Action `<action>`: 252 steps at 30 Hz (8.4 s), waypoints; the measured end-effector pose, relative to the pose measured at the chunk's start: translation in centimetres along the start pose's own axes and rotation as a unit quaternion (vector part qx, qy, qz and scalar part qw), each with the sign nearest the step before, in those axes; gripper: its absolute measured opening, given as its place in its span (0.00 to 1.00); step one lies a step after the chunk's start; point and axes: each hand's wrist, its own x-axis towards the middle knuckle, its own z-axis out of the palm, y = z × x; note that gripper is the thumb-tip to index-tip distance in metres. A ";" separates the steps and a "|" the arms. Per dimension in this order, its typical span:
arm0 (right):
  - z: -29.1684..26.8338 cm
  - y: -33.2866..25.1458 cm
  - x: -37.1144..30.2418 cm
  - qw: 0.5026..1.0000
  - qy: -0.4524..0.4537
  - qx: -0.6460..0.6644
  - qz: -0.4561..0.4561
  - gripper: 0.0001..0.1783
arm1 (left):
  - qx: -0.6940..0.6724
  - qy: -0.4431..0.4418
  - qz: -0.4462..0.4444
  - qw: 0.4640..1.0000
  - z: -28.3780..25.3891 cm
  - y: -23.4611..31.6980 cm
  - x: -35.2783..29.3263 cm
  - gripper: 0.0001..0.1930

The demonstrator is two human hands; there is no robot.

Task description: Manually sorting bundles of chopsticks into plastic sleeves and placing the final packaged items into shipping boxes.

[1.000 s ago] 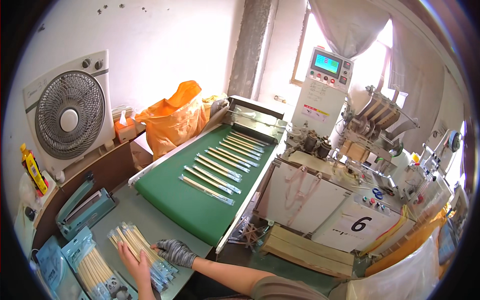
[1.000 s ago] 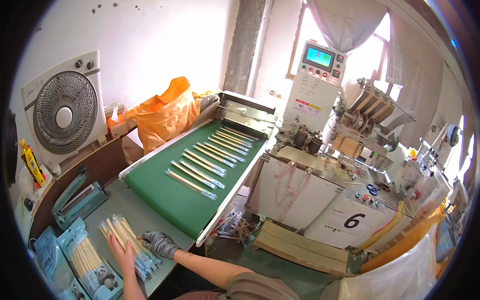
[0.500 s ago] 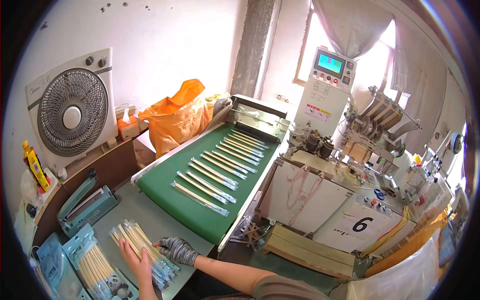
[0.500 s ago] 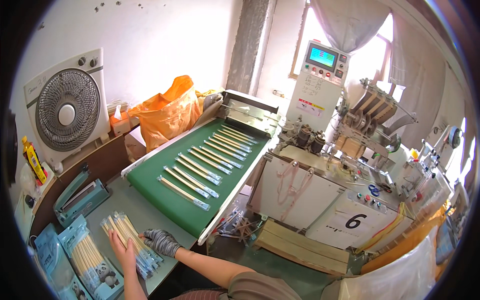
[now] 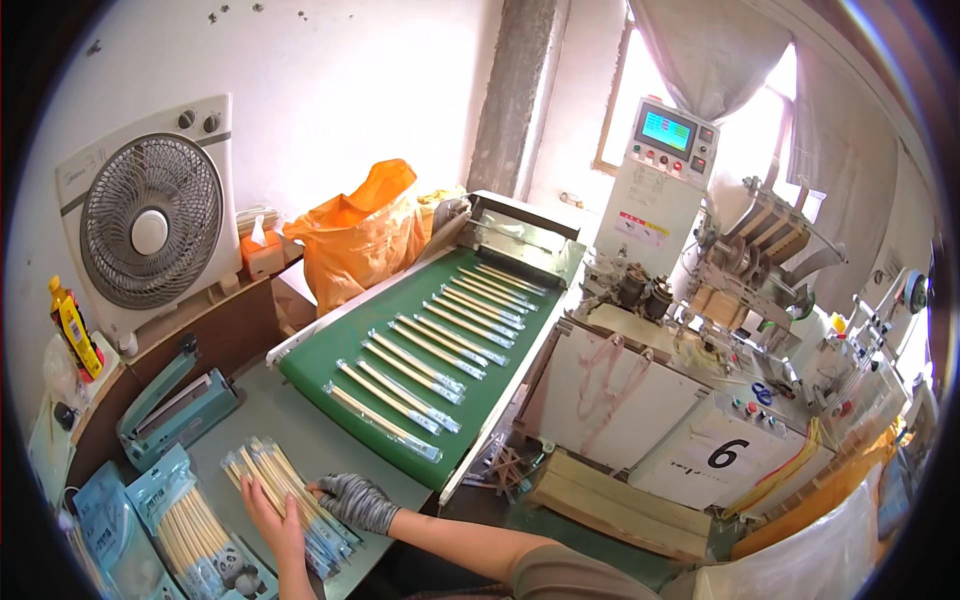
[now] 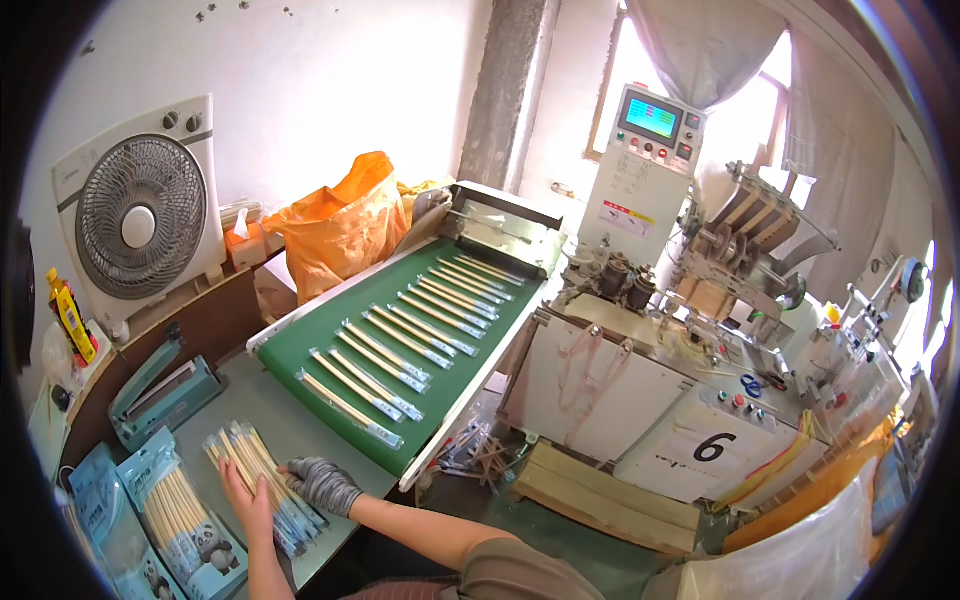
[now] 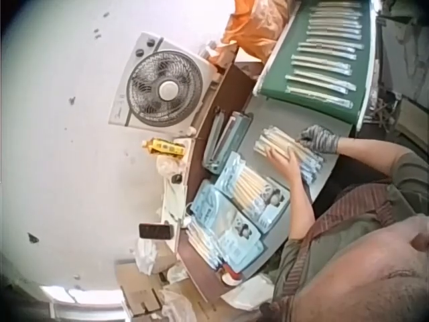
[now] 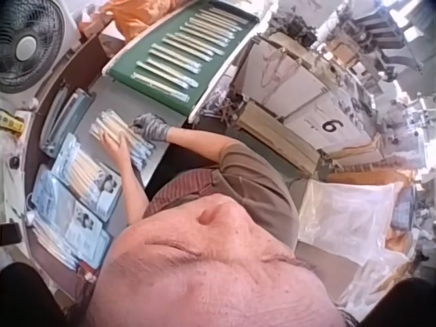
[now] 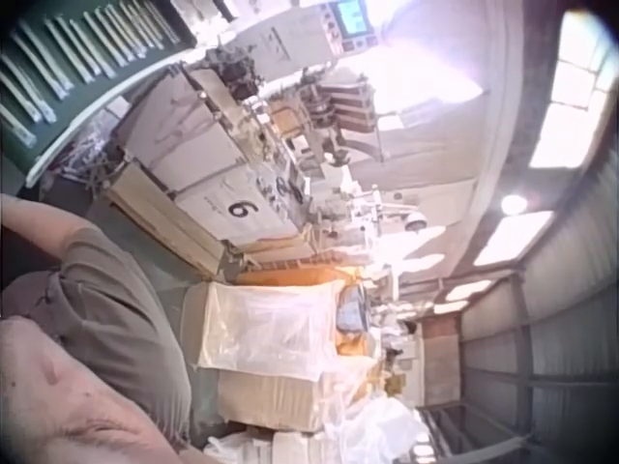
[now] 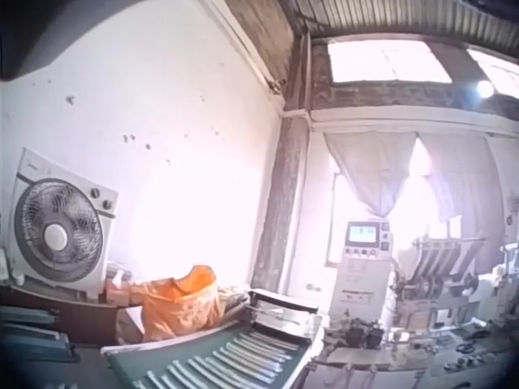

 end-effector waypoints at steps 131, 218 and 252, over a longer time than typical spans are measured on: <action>-1.1 -14.1 -3.5 0.927 0.045 0.368 -0.051 0.56 | -0.339 -0.357 -0.097 0.865 -10.9 10.5 -1.2 0.64; 5.3 -2.7 -3.0 0.735 -0.333 0.561 0.186 0.16 | 0.026 -0.024 -0.156 0.987 -8.4 4.3 -8.6 0.07; 4.9 -4.8 -5.7 0.896 -0.249 0.333 0.159 0.11 | -0.023 0.152 -0.053 0.987 -7.6 8.4 -10.9 0.09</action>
